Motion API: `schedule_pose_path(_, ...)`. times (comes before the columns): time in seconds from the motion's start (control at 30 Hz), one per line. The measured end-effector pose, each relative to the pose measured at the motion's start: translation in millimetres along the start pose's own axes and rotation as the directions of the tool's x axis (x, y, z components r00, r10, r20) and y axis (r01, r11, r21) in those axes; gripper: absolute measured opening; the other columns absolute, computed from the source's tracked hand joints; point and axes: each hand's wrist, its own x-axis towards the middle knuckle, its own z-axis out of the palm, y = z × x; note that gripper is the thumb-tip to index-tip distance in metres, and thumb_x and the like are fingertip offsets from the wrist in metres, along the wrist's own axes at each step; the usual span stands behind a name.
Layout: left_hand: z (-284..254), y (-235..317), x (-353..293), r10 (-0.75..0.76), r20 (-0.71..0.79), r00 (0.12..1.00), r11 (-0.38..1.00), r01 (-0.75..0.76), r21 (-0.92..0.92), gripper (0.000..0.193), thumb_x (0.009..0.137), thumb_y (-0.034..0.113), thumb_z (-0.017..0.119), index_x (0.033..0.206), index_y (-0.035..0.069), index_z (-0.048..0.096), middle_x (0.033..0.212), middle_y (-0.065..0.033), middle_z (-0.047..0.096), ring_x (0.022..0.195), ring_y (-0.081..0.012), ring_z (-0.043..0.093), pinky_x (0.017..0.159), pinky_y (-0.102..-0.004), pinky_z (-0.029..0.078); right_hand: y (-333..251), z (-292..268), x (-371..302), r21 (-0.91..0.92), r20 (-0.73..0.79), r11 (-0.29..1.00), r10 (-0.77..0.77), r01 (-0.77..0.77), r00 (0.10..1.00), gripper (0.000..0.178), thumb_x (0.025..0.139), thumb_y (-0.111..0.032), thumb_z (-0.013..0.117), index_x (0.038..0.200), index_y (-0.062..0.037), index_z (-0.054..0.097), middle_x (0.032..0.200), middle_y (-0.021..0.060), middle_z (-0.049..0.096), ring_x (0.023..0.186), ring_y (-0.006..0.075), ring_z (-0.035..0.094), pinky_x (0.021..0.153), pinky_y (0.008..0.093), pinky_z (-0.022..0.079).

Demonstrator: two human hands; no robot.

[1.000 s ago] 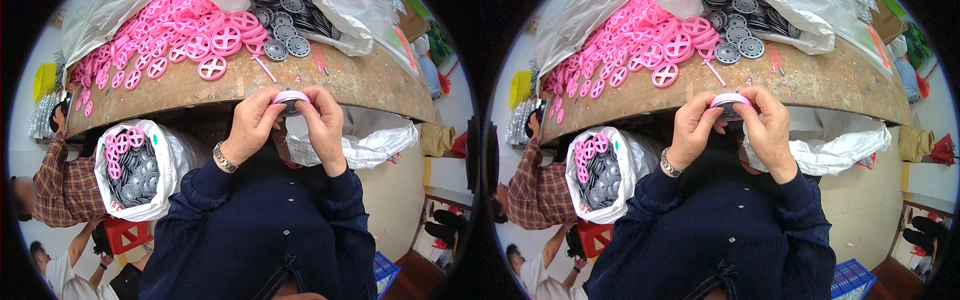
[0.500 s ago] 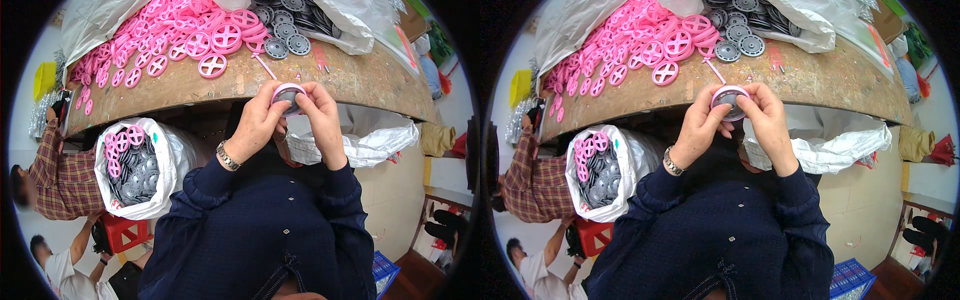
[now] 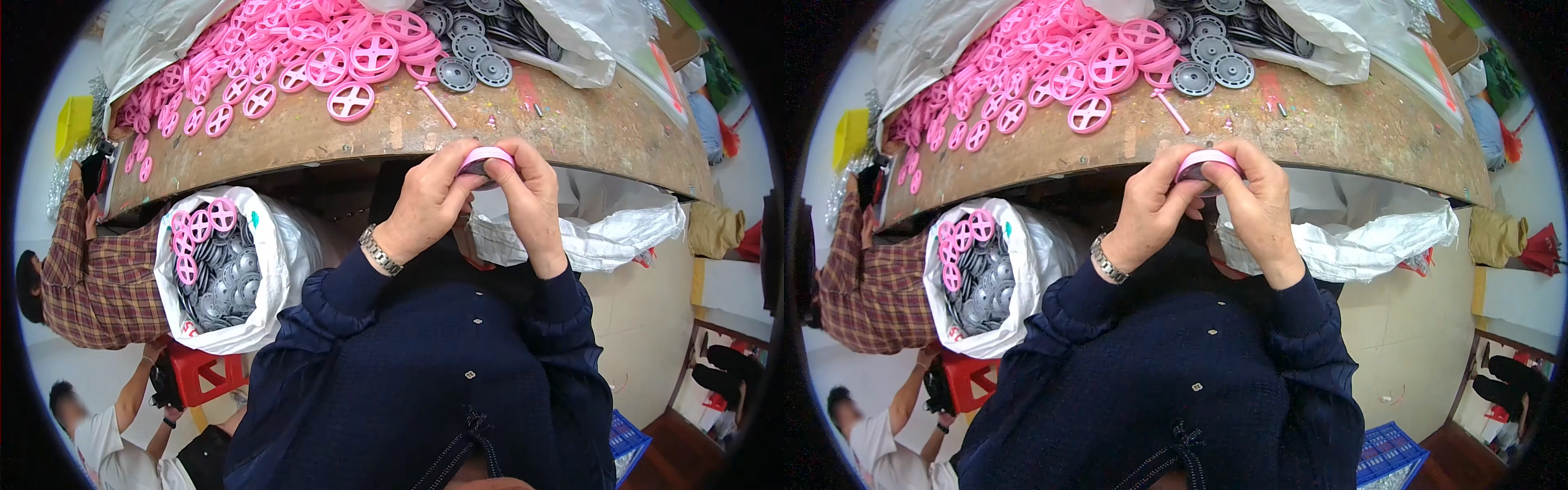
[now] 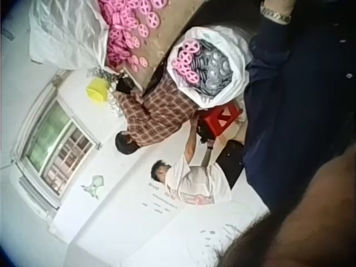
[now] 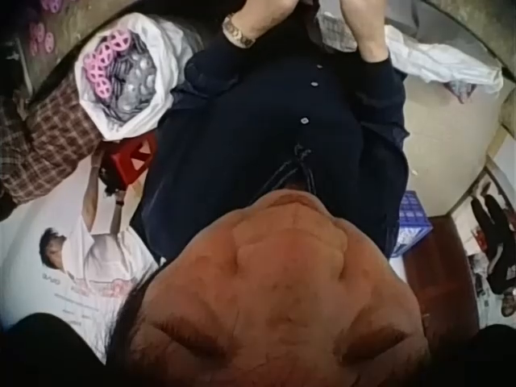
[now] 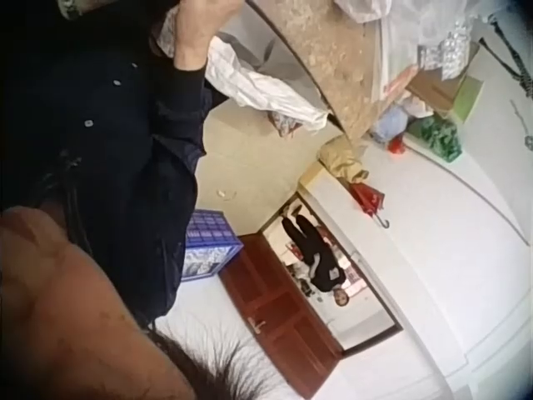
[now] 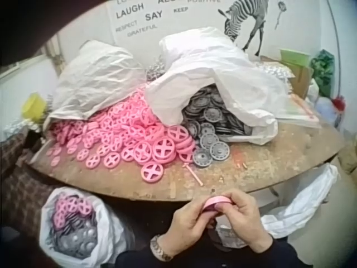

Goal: Assembling circular plastic toy components by fitting two halves together.

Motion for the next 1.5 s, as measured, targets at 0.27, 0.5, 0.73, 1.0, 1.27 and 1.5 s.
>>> schedule_pose_path(0.27,11,-1,-1,0.057,0.019,0.998,0.998,-0.058,0.029,0.058,0.085,0.002,0.063,0.139,0.003,0.041,0.113,-0.0253,0.062,0.102,-0.0421,0.063,0.084,-0.0429,0.052,5,-4,-3,0.156,-0.029,0.986,0.056,-0.051,0.998,0.012,0.096,-0.009,0.059,0.106,-0.0013,0.061,0.095,-0.0015,0.064,0.089,0.0059,0.056,0.080,0.0221,0.045)
schedule_pose_path(0.5,1,4,3,0.279,0.022,0.960,0.918,-0.274,0.287,0.064,0.080,0.012,0.074,0.137,0.003,0.045,0.109,-0.0219,0.061,0.096,-0.0396,0.061,0.080,-0.0445,0.051,-7,-33,-17,-0.158,-0.105,0.985,-0.088,0.071,0.991,0.011,0.090,-0.005,0.066,0.099,0.0004,0.063,0.087,0.0000,0.064,0.082,0.0076,0.057,0.075,0.0238,0.047)
schedule_pose_path(0.73,-97,-16,25,0.395,-0.212,0.894,0.429,0.024,0.903,0.050,0.081,0.032,0.075,0.122,0.005,0.060,0.109,-0.0150,0.058,0.105,-0.0345,0.053,0.088,-0.0466,0.044,-26,-127,-37,-0.820,-0.086,0.564,0.053,-0.101,0.995,0.017,0.089,-0.012,0.067,0.100,0.0005,0.062,0.092,0.0098,0.065,0.084,0.0177,0.062,0.075,0.0301,0.047)
schedule_pose_path(1.0,-107,-39,39,0.206,-0.338,0.918,0.276,0.277,0.920,0.063,0.082,0.054,0.068,0.125,0.007,0.060,0.107,-0.0131,0.061,0.105,-0.0330,0.055,0.088,-0.0467,0.043,-23,-92,-14,-0.767,0.042,0.636,-0.081,0.084,0.996,0.023,0.088,-0.015,0.068,0.105,0.0000,0.065,0.097,0.0141,0.067,0.090,0.0275,0.065,0.079,0.0354,0.050)
schedule_pose_path(1.27,-98,-40,34,0.371,-0.262,0.891,0.417,0.092,0.904,0.067,0.074,0.038,0.080,0.128,0.008,0.055,0.109,-0.0125,0.059,0.105,-0.0313,0.054,0.086,-0.0461,0.044,-8,-14,88,-0.753,0.204,0.500,-0.439,0.427,0.875,0.022,0.087,-0.014,0.068,0.106,-0.0016,0.065,0.101,0.0143,0.065,0.095,0.0336,0.061,0.082,0.0390,0.050)
schedule_pose_path(1.5,-86,-28,27,0.493,-0.138,0.859,0.557,-0.190,0.808,0.074,0.073,0.027,0.082,0.134,0.003,0.048,0.110,-0.0153,0.058,0.102,-0.0334,0.054,0.091,-0.0460,0.044,26,2,146,-0.892,0.306,0.204,-0.383,0.403,0.871,0.033,0.082,-0.022,0.072,0.108,-0.0029,0.063,0.114,0.0126,0.061,0.103,0.0345,0.059,0.085,0.0425,0.050)
